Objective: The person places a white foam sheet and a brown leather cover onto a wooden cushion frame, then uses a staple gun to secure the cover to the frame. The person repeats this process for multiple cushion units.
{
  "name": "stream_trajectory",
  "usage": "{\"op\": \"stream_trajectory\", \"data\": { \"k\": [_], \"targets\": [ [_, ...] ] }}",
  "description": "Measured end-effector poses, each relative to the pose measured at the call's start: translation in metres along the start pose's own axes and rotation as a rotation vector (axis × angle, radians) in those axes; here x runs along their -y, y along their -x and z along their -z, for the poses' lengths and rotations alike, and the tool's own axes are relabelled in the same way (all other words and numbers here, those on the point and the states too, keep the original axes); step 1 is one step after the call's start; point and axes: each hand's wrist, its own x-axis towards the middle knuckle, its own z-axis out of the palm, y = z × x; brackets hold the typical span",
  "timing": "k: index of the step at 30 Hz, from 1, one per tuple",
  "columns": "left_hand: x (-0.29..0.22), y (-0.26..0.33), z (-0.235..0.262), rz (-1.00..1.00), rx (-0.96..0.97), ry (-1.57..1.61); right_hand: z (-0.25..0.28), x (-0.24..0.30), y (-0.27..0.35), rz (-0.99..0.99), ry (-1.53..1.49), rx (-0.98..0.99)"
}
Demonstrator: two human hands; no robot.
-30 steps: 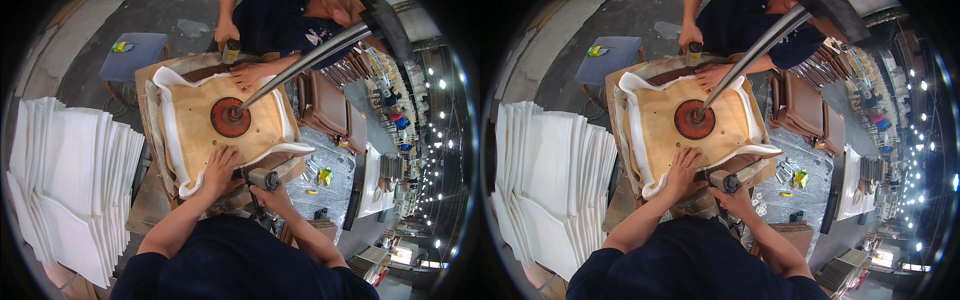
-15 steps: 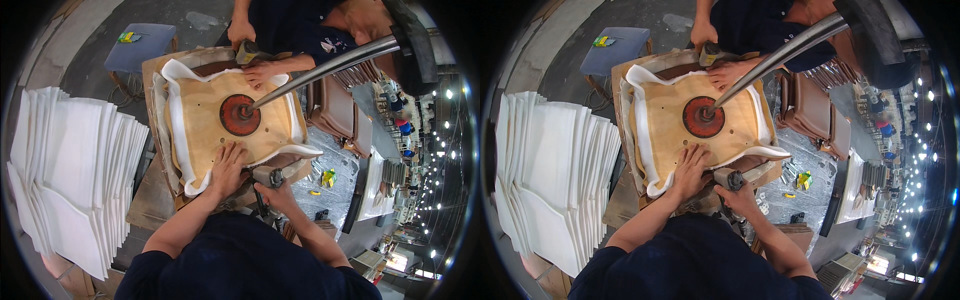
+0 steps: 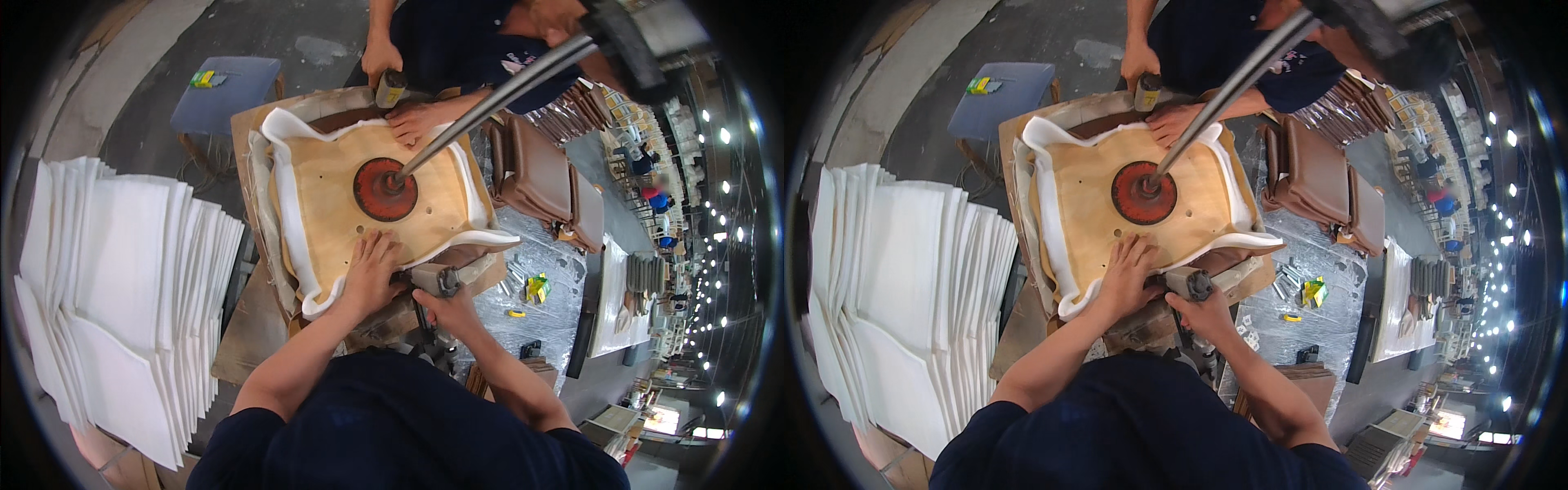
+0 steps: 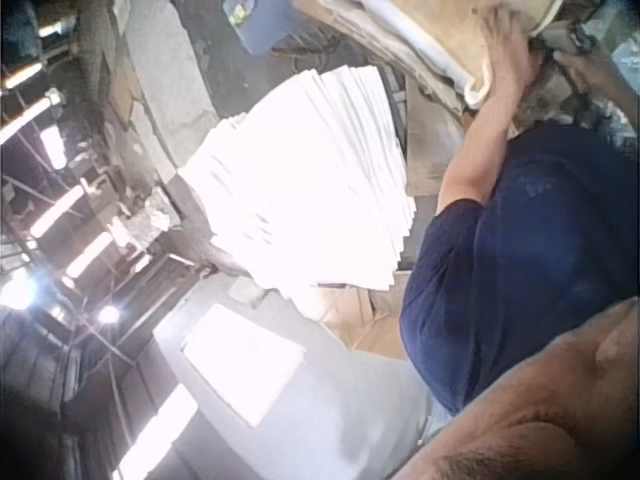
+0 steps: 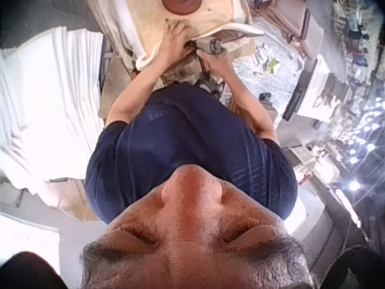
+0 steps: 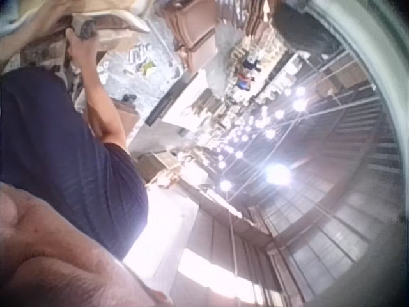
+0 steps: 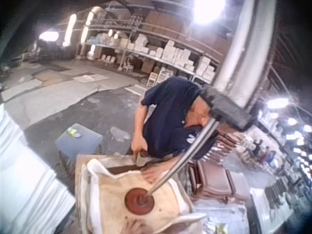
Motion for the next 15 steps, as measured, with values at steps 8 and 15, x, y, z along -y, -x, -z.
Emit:
{"op": "stream_trajectory", "data": {
  "k": [8,15],
  "targets": [
    [-0.004,0.022,0.014,0.102,0.14,-0.128,0.003,-0.016,0.03,0.131,-0.198,-0.005],
    [0.001,0.021,0.005,0.142,0.155,-0.094,-0.003,0.0,0.018,0.065,-0.016,0.069]
  ]
}}
